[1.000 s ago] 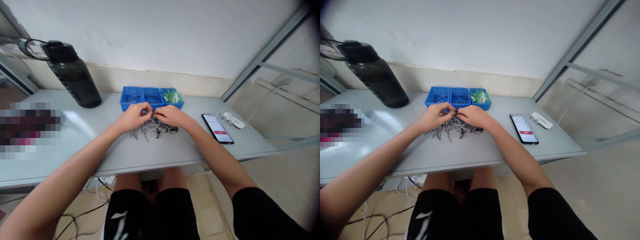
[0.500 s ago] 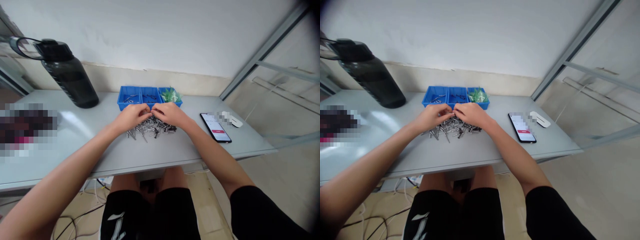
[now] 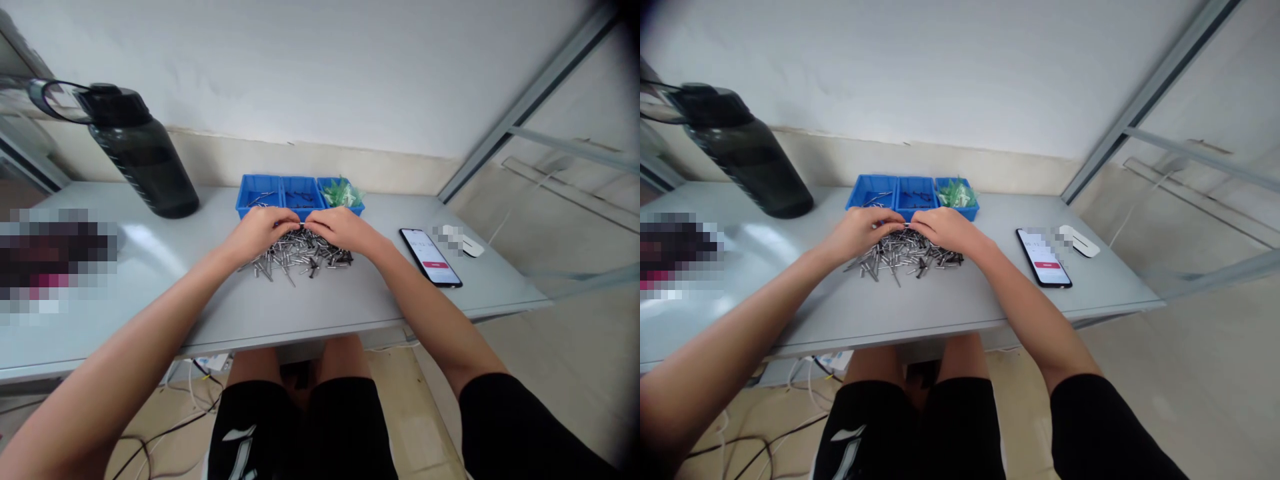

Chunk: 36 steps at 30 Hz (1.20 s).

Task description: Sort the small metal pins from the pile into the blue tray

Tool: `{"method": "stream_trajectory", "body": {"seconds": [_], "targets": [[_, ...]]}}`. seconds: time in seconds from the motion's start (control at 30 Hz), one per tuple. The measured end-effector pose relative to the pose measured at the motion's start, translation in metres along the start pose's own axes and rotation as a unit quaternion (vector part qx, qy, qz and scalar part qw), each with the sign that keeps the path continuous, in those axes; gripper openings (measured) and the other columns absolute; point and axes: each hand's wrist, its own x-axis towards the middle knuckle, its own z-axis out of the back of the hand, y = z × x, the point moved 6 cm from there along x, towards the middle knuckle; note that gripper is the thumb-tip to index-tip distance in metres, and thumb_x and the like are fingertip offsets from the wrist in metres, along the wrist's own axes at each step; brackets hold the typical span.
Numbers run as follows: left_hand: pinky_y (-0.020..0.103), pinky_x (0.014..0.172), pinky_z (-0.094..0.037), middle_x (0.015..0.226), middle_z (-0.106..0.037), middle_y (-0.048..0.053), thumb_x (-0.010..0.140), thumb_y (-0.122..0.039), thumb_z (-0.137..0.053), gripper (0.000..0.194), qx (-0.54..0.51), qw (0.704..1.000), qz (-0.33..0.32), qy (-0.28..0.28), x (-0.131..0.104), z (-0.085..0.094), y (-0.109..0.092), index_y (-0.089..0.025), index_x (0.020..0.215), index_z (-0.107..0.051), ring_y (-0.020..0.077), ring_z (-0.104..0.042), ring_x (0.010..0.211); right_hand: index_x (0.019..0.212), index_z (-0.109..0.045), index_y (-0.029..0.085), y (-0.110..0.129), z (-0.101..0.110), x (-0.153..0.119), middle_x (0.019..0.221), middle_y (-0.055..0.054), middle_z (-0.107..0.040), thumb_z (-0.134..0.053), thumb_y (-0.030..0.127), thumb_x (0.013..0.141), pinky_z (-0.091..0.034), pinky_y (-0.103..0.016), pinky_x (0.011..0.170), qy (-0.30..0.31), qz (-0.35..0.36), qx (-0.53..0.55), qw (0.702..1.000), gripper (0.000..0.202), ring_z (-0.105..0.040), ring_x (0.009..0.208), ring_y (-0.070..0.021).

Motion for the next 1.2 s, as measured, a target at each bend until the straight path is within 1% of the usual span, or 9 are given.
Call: {"method": "stream_trajectory", "body": {"seconds": [0.1,0.27,0.33,0.5,0.6,0.7,0.93,1.13,1.2], "targets": [[0.029,0.08,-0.047,0.093,-0.075,0.003,0.092,-0.033,-0.055,0.022,0.013,1.0,-0.001,-0.006,0.001,0.003,0.004,-0.023,0.096,-0.074,0.0182,-0.066,0.082,0.094,-0.065,0.02,-0.003,0.004,0.0,0.085,-0.002,-0.067,-0.036,0.036,0.101,-0.032,-0.027,0.07,-0.002,-0.021,-0.001,1.0,0.033,-0.058,0.077,-0.0152],[0.031,0.079,-0.046,0.09,-0.074,0.003,0.091,-0.036,-0.056,0.021,0.034,0.999,0.011,-0.013,0.002,0.01,0.009,-0.023,0.092,-0.073,0.019,-0.064,0.08,0.095,-0.065,0.019,-0.003,0.008,-0.001,0.085,-0.002,-0.068,-0.038,0.036,0.101,-0.031,-0.026,0.068,-0.018,-0.04,-0.019,0.999,0.032,-0.058,0.076,-0.015],[0.033,0.08,-0.046,0.09,-0.073,0.004,0.091,-0.035,-0.055,0.021,0.057,0.998,0.024,-0.029,0.002,0.014,0.013,-0.024,0.093,-0.073,0.0205,-0.064,0.082,0.095,-0.065,0.019,-0.005,0.006,0.0,0.083,-0.002,-0.068,-0.04,0.037,0.1,-0.031,-0.026,0.067,-0.023,-0.052,-0.031,0.998,0.031,-0.058,0.074,-0.015],[0.037,0.077,-0.046,0.089,-0.07,0.008,0.09,-0.037,-0.055,0.02,0.148,0.974,0.124,-0.114,-0.004,0.032,0.043,-0.025,0.092,-0.071,0.0282,-0.061,0.095,0.09,-0.066,0.018,-0.007,-0.011,0.002,0.08,-0.003,-0.069,-0.049,0.037,0.096,-0.03,-0.026,0.063,0.018,-0.073,-0.028,0.997,0.026,-0.059,0.072,-0.015],[0.038,0.077,-0.045,0.09,-0.069,0.01,0.088,-0.034,-0.057,0.016,0.16,0.967,0.158,-0.117,-0.008,0.035,0.061,-0.024,0.087,-0.07,0.031,-0.06,0.098,0.092,-0.067,0.018,-0.002,-0.021,0.003,0.082,-0.004,-0.07,-0.053,0.037,0.094,-0.029,-0.025,0.061,0.042,-0.079,-0.018,0.996,0.024,-0.059,0.072,-0.0149],[0.04,0.075,-0.045,0.087,-0.068,0.011,0.086,-0.034,-0.058,0.016,0.16,0.961,0.192,-0.118,-0.01,0.036,0.071,-0.023,0.085,-0.069,0.0325,-0.06,0.096,0.092,-0.067,0.018,0.001,-0.028,0.004,0.079,-0.003,-0.07,-0.054,0.036,0.093,-0.029,-0.025,0.059,0.061,-0.091,-0.013,0.994,0.022,-0.059,0.071,-0.0146],[0.043,0.074,-0.046,0.081,-0.067,0.013,0.086,-0.037,-0.055,0.022,0.18,0.95,0.232,-0.101,-0.011,0.034,0.071,-0.021,0.085,-0.069,0.034,-0.062,0.09,0.093,-0.068,0.018,-0.005,-0.033,0.004,0.081,-0.004,-0.07,-0.055,0.033,0.092,-0.03,-0.025,0.059,0.07,-0.099,-0.016,0.992,0.02,-0.059,0.072,-0.0147],[0.041,0.079,-0.047,0.087,-0.068,0.011,0.086,-0.037,-0.057,0.023,0.153,0.962,0.185,-0.13,-0.009,0.032,0.058,-0.022,0.099,-0.068,0.0322,-0.06,0.098,0.09,-0.068,0.018,-0.002,-0.04,0.006,0.08,-0.005,-0.07,-0.054,0.032,0.092,-0.03,-0.025,0.058,0.069,-0.098,-0.041,0.992,0.02,-0.059,0.069,-0.0147],[0.04,0.081,-0.047,0.091,-0.067,0.011,0.088,-0.035,-0.054,0.025,0.151,0.967,0.163,-0.125,-0.007,0.03,0.051,-0.02,0.103,-0.067,0.0314,-0.059,0.1,0.089,-0.067,0.018,0.0,-0.041,0.006,0.08,-0.005,-0.07,-0.053,0.03,0.092,-0.029,-0.025,0.058,0.065,-0.092,-0.053,0.992,0.019,-0.059,0.069,-0.0151]]}}
